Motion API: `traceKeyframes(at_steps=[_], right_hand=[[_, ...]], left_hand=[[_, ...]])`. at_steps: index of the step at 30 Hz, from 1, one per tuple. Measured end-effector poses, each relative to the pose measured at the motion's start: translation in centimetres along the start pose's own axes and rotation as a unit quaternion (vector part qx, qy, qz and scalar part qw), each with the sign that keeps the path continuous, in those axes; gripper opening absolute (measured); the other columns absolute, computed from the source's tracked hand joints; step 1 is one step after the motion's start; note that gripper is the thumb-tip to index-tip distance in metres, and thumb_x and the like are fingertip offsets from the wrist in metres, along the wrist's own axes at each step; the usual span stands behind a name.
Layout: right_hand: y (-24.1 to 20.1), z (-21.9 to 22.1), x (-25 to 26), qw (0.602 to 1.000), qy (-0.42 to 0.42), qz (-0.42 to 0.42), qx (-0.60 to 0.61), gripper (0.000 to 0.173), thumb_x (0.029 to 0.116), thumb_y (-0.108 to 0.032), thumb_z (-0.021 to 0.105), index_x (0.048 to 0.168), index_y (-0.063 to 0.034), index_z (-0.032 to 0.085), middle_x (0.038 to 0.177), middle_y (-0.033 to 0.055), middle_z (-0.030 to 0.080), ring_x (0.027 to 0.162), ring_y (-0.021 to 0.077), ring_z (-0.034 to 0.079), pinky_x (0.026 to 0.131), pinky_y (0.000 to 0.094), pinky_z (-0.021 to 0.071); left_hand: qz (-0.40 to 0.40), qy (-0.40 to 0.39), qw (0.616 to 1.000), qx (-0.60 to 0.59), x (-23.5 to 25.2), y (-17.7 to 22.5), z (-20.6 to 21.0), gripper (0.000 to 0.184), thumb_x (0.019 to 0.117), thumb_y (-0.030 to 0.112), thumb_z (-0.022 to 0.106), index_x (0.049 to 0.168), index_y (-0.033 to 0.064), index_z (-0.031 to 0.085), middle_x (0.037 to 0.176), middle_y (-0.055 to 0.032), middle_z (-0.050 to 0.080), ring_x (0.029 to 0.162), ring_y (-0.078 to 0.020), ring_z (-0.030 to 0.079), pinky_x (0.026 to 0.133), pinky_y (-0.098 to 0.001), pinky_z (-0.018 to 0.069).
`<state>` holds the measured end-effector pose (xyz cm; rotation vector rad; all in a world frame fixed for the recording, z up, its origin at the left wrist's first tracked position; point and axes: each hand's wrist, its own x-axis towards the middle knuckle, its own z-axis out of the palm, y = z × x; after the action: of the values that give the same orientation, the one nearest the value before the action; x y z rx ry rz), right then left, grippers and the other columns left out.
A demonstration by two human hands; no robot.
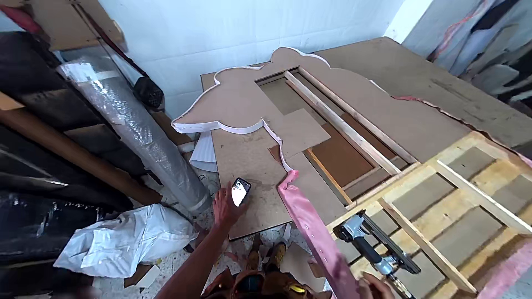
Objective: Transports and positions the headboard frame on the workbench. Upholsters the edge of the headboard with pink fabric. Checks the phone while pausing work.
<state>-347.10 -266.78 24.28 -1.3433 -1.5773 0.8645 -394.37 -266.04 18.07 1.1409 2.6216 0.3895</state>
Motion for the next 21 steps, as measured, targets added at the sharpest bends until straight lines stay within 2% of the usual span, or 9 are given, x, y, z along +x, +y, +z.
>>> traceKeyframes(at_steps=[4,6,8,10,12,14,17,19,21], right_hand=[[-2.8,8.7,6.1,0.982,-0.166,-0.024,0.087,0.014,0.1014,-0.014,0.062,0.101,-0.0066,0.074,0.077,0.0020,0.071,0.062,0.0141,0.067,0.057,0.0331,0.0601],[-3.6,12.8,8.0,0.961,-0.252,-0.017,0.114,0.024,0.1046,-0.025,0.057,0.095,-0.0108,0.074,0.072,-0.0009,0.070,0.059,0.0133,0.065,0.054,0.0326,0.0578],[-4.8,16.4,9.2,0.930,-0.346,0.015,0.121,0.028,0.1055,-0.033,0.056,0.109,-0.0130,0.075,0.084,-0.0013,0.074,0.072,0.0141,0.071,0.067,0.0364,0.0634],[-6.5,19.8,9.6,0.900,-0.416,0.046,0.119,0.034,0.1041,-0.041,0.058,0.126,-0.0176,0.069,0.103,-0.0025,0.075,0.090,0.0135,0.073,0.080,0.0374,0.0646],[-8.1,22.7,9.0,0.878,-0.455,0.047,0.142,0.052,0.1016,-0.050,0.059,0.144,-0.0193,0.056,0.124,-0.0025,0.070,0.109,0.0132,0.070,0.091,0.0386,0.0630],[-9.7,24.7,8.0,0.869,-0.462,0.037,0.174,0.068,0.0999,-0.053,0.060,0.155,-0.0167,0.043,0.139,0.0002,0.063,0.118,0.0146,0.067,0.095,0.0391,0.0622],[-11.7,26.3,7.0,0.871,-0.436,0.041,0.223,0.078,0.1006,-0.053,0.059,0.161,-0.0120,0.031,0.144,0.0049,0.059,0.112,0.0185,0.070,0.087,0.0410,0.0654],[-12.8,26.9,6.8,0.868,-0.435,0.033,0.236,0.081,0.1011,-0.054,0.057,0.162,-0.0112,0.026,0.145,0.0048,0.058,0.108,0.0203,0.071,0.086,0.0422,0.0659],[-14.1,27.6,6.5,0.863,-0.441,0.014,0.245,0.083,0.1015,-0.056,0.055,0.163,-0.0102,0.023,0.142,0.0062,0.060,0.107,0.0211,0.071,0.087,0.0425,0.0650]], left_hand=[[-0.043,-0.023,0.999,-0.014,0.6,-0.3,0.0,0.110,0.0608,0.066,0.084,0.154,0.0197,0.046,0.135,-0.0180,0.059,0.126,-0.0372,0.055,0.103,-0.0545,0.0500],[-0.076,-0.041,0.996,-0.032,0.8,-0.4,0.0,0.111,0.0558,0.067,0.086,0.150,0.0205,0.051,0.134,-0.0175,0.059,0.126,-0.0358,0.055,0.104,-0.0530,0.0498],[-0.094,-0.042,0.992,-0.076,0.7,0.4,-1.0,0.109,0.0524,0.064,0.089,0.146,0.0202,0.055,0.133,-0.0177,0.059,0.123,-0.0347,0.057,0.103,-0.0526,0.0511],[-0.100,-0.039,0.986,-0.131,0.2,1.4,-2.7,0.108,0.0534,0.060,0.091,0.147,0.0204,0.053,0.133,-0.0174,0.057,0.119,-0.0318,0.060,0.098,-0.0512,0.0551],[-0.094,-0.022,0.975,-0.199,-0.7,1.9,-4.2,0.109,0.0544,0.057,0.093,0.148,0.0213,0.050,0.132,-0.0150,0.056,0.114,-0.0269,0.063,0.093,-0.0483,0.0590],[-0.074,0.001,0.963,-0.257,-1.6,2.0,-5.6,0.110,0.0555,0.058,0.093,0.149,0.0209,0.048,0.131,-0.0110,0.057,0.114,-0.0220,0.062,0.093,-0.0454,0.0595],[-0.056,0.015,0.946,-0.318,-2.4,1.7,-7.8,0.112,0.0566,0.062,0.091,0.150,0.0209,0.046,0.130,-0.0042,0.063,0.113,-0.0143,0.065,0.095,-0.0422,0.0597],[-0.046,0.012,0.936,-0.348,-2.7,1.4,-9.3,0.111,0.0582,0.062,0.092,0.150,0.0223,0.044,0.123,0.0002,0.068,0.106,-0.0097,0.069,0.090,-0.0387,0.0625],[-0.026,0.011,0.927,-0.373,-3.0,0.7,-10.6,0.113,0.0601,0.060,0.092,0.153,0.0243,0.041,0.127,0.0012,0.067,0.109,-0.0086,0.068,0.093,-0.0369,0.0615]])
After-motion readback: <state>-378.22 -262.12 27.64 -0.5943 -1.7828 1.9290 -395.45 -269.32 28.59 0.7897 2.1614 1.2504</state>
